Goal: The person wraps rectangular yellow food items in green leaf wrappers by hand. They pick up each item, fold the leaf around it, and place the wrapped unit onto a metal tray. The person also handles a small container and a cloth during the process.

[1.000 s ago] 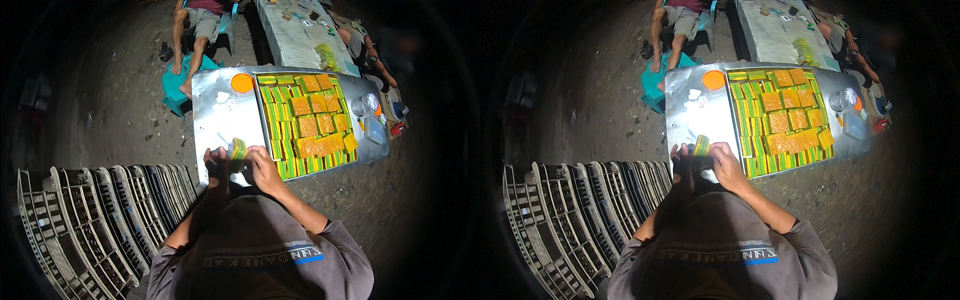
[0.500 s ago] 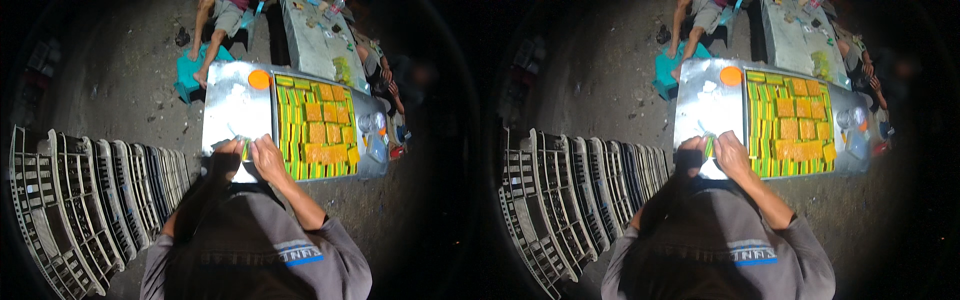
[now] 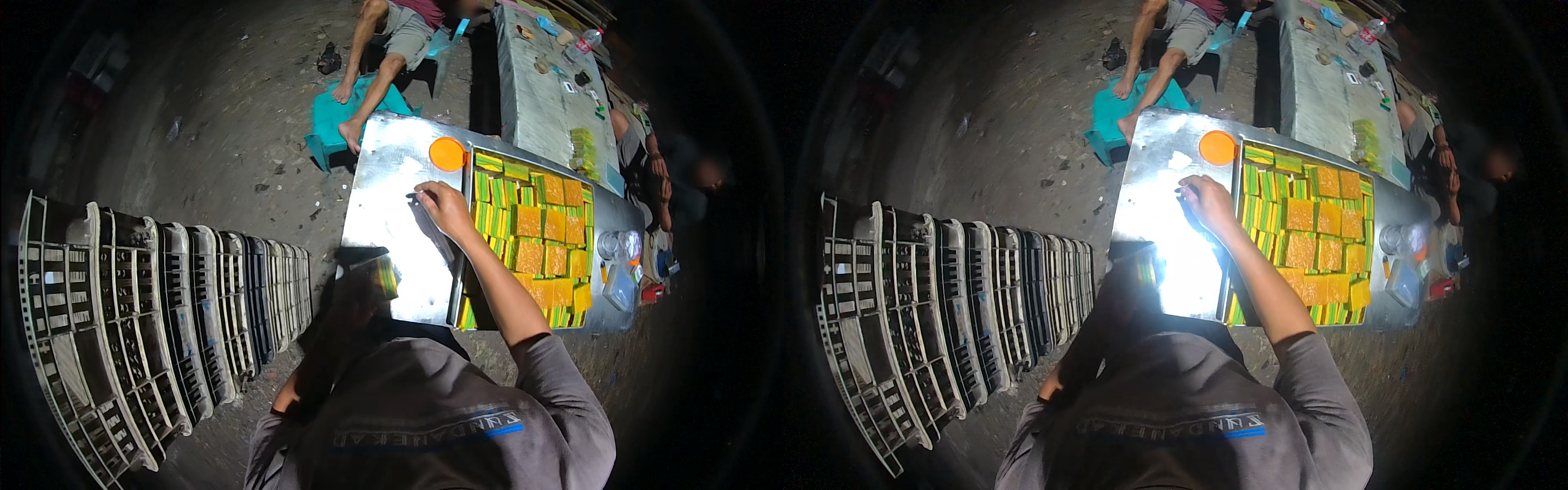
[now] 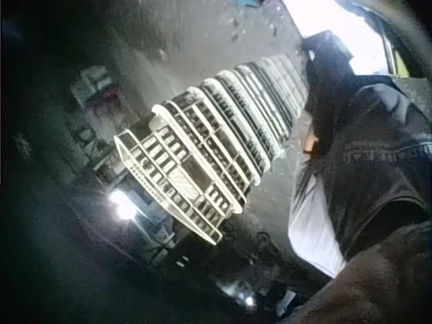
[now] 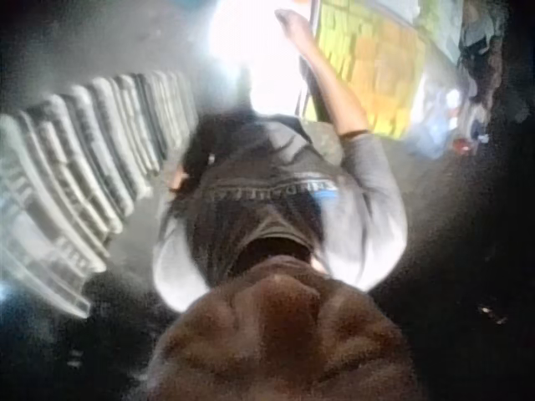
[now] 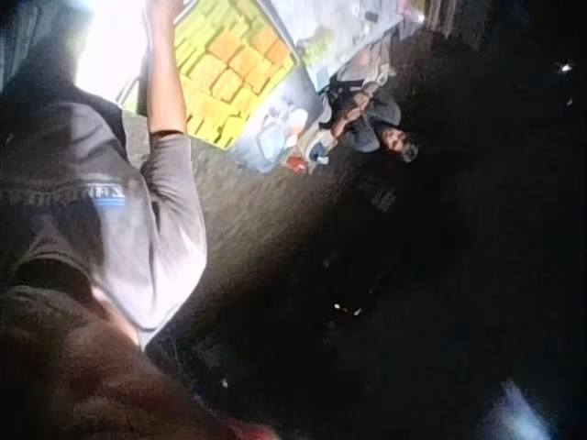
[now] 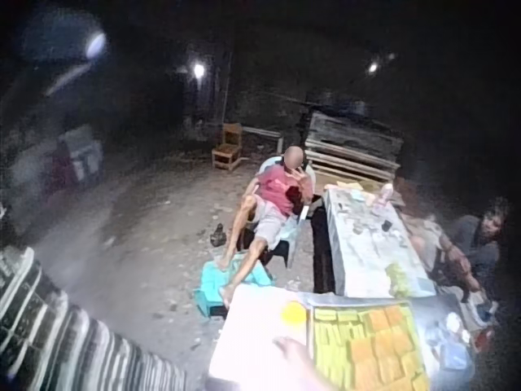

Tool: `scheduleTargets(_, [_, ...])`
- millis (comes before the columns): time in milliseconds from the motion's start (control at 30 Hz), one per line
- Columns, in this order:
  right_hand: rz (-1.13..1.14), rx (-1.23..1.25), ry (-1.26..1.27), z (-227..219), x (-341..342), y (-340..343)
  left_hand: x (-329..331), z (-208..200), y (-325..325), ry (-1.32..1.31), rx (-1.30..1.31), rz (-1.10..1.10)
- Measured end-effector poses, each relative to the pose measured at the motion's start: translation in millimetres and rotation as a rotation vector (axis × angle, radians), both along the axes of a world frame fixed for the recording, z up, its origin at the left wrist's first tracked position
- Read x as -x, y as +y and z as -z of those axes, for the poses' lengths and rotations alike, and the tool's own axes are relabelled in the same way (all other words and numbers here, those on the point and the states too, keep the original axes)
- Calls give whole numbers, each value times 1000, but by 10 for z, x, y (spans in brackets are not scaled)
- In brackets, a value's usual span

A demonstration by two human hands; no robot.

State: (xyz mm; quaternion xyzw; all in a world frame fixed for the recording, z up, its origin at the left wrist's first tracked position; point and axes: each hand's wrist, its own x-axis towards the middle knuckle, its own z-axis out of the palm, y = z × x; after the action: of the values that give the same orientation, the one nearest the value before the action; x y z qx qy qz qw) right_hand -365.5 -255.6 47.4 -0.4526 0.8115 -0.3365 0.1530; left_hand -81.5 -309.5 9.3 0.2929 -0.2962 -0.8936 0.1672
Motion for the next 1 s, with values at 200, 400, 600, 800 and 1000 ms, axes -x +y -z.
scheduleTargets(200, [-66, -183, 366, 659, 237, -532, -212, 34, 82, -17, -25, -30])
scheduleTargets(400, [23, -75, 278, 809, 168, -560, -390, 40, 109, -22, -56, -57])
scheduleTargets(600, [127, -158, 152, 750, 184, -490, -348, 119, 25, 22, -59, -43])
scheduleTargets(800, [199, -136, 65, 698, 179, -439, -345, 283, -89, 72, -25, -14])
scheduleTargets(1000, [155, 147, 33, 611, 98, -186, -312, 290, -339, 109, -231, 21])
